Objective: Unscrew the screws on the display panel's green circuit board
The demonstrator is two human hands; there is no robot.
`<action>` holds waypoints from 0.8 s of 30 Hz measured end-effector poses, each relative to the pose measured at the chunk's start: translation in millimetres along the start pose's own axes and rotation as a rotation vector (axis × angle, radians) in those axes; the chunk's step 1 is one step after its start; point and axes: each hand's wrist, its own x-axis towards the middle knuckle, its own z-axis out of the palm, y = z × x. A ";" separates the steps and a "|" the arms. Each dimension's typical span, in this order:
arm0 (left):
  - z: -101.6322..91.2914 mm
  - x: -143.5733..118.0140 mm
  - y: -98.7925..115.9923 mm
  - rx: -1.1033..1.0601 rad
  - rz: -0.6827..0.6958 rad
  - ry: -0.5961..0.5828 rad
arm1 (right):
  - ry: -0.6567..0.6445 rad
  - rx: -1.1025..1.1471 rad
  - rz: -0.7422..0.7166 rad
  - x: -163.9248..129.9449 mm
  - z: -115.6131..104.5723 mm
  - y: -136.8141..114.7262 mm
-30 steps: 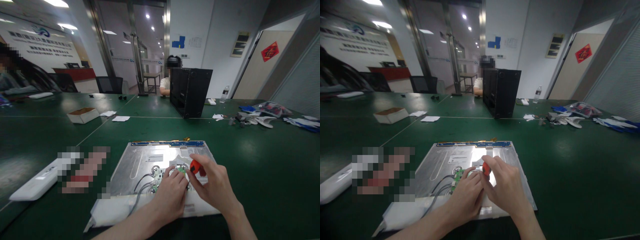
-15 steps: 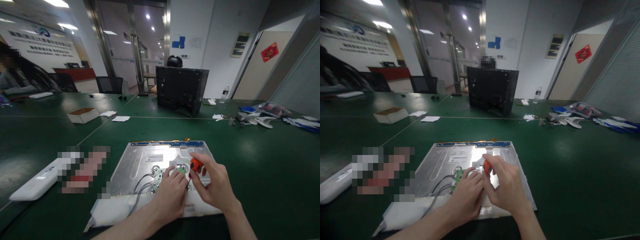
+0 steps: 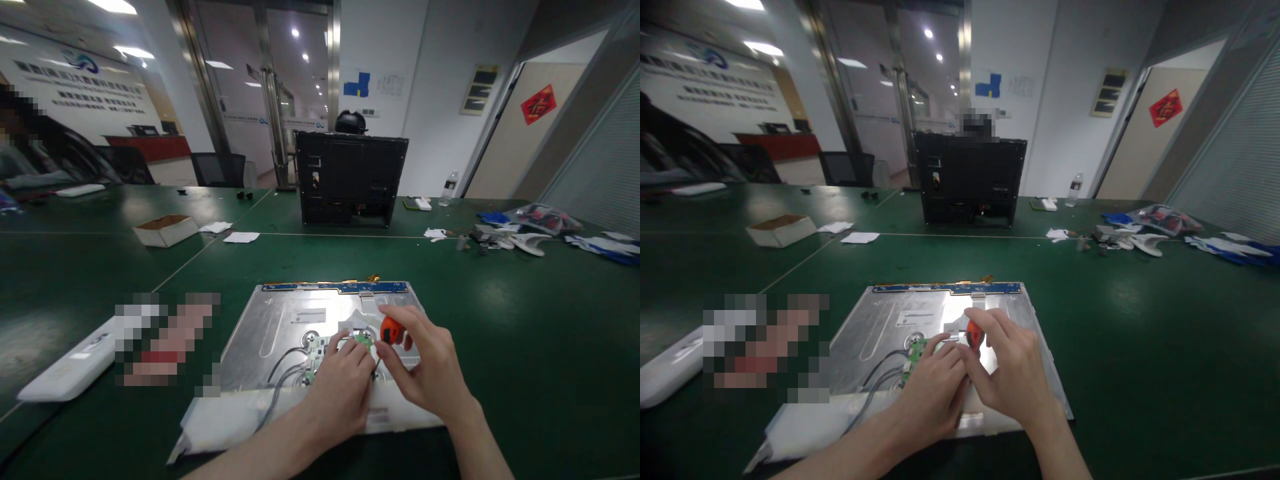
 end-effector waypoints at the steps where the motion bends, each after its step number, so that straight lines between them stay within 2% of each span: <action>1: -0.1 0.2 0.0 0.002 0.001 -0.007 | -0.003 0.012 -0.003 -0.3 -0.3 -0.2; 7: 0.8 0.3 -0.2 0.022 0.000 -0.023 | 0.017 0.041 -0.011 -0.6 -0.8 -1.1; 24: 1.0 -0.3 -0.2 0.006 -0.002 0.022 | 0.043 -0.056 -0.037 0.9 1.6 0.1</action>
